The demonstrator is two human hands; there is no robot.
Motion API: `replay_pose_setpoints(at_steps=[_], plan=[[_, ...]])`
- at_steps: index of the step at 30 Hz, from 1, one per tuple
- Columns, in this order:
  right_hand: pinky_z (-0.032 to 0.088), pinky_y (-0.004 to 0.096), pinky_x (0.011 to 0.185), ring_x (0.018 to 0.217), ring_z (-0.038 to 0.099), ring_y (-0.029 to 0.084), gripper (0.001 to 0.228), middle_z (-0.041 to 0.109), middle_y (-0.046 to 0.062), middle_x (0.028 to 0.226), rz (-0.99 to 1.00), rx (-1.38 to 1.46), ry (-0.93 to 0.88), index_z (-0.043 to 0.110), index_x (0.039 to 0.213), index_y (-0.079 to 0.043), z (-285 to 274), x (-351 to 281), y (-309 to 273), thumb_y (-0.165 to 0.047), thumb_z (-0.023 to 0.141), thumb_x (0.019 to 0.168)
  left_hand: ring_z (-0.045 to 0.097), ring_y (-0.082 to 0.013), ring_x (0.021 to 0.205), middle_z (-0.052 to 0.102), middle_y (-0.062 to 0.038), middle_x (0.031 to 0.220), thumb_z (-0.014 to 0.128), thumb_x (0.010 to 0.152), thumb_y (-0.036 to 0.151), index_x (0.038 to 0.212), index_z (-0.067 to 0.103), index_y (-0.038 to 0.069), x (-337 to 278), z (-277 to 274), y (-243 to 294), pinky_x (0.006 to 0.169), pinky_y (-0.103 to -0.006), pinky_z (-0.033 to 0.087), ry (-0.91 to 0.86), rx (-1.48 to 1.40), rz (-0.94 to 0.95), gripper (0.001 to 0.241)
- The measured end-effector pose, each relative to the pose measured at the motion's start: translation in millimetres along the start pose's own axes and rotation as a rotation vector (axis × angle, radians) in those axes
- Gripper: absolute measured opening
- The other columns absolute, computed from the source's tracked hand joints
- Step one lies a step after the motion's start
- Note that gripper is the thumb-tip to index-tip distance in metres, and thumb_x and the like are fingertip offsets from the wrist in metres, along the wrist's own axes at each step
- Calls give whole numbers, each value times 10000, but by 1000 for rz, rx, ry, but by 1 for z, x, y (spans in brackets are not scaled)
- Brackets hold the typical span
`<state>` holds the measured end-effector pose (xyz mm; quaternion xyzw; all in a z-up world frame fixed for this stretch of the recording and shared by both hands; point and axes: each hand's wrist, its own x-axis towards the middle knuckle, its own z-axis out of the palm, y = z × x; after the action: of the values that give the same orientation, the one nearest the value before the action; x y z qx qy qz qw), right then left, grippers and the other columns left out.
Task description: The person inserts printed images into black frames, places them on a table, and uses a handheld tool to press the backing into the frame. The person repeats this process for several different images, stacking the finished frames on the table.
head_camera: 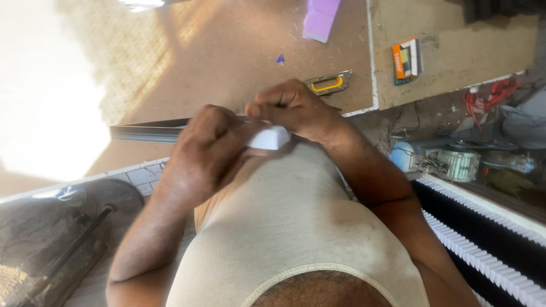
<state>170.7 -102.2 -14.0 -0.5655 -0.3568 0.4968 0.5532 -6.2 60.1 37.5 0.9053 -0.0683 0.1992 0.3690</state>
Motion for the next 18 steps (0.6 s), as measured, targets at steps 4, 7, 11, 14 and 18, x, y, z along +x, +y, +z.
replay_pose_setpoints(at_steps=[4,7,11,14,18], plan=[[434,356,648,734,550,167,265,612,23,773,-193,-807,576,720,882,-66,-23,-14,39,-265,720,1057,584,-167,915,597,-89,1047,755,1054,225,1269,704,30,-7,-20,-6,713,-273,543,59,105,-152,295],[503,436,813,949,625,261,237,655,67,977,-138,-1150,620,700,985,-79,-53,-48,79,-291,805,988,569,-182,877,588,-96,1025,778,1047,200,1269,705,12,-17,-20,-9,674,-281,516,106,192,-192,301],[458,504,956,1112,579,329,643,607,127,1188,0,-1359,505,663,1227,-44,-70,-76,134,-357,866,703,558,-192,813,578,-81,914,816,987,193,1184,731,-1,-28,28,-20,637,-328,502,13,256,-169,290],[432,534,1015,1119,568,339,671,603,123,1167,132,-1345,444,677,1237,-75,-73,-87,156,-347,897,665,573,-211,834,564,-71,912,807,960,193,1148,721,20,-32,80,-42,741,-361,537,-29,196,-187,269],[460,527,963,1075,618,354,438,651,146,1074,326,-1281,352,704,1107,-80,-76,-88,169,-290,811,737,603,-311,850,595,-100,920,805,882,139,992,707,52,-51,135,-81,783,-439,489,-94,74,-335,171]])
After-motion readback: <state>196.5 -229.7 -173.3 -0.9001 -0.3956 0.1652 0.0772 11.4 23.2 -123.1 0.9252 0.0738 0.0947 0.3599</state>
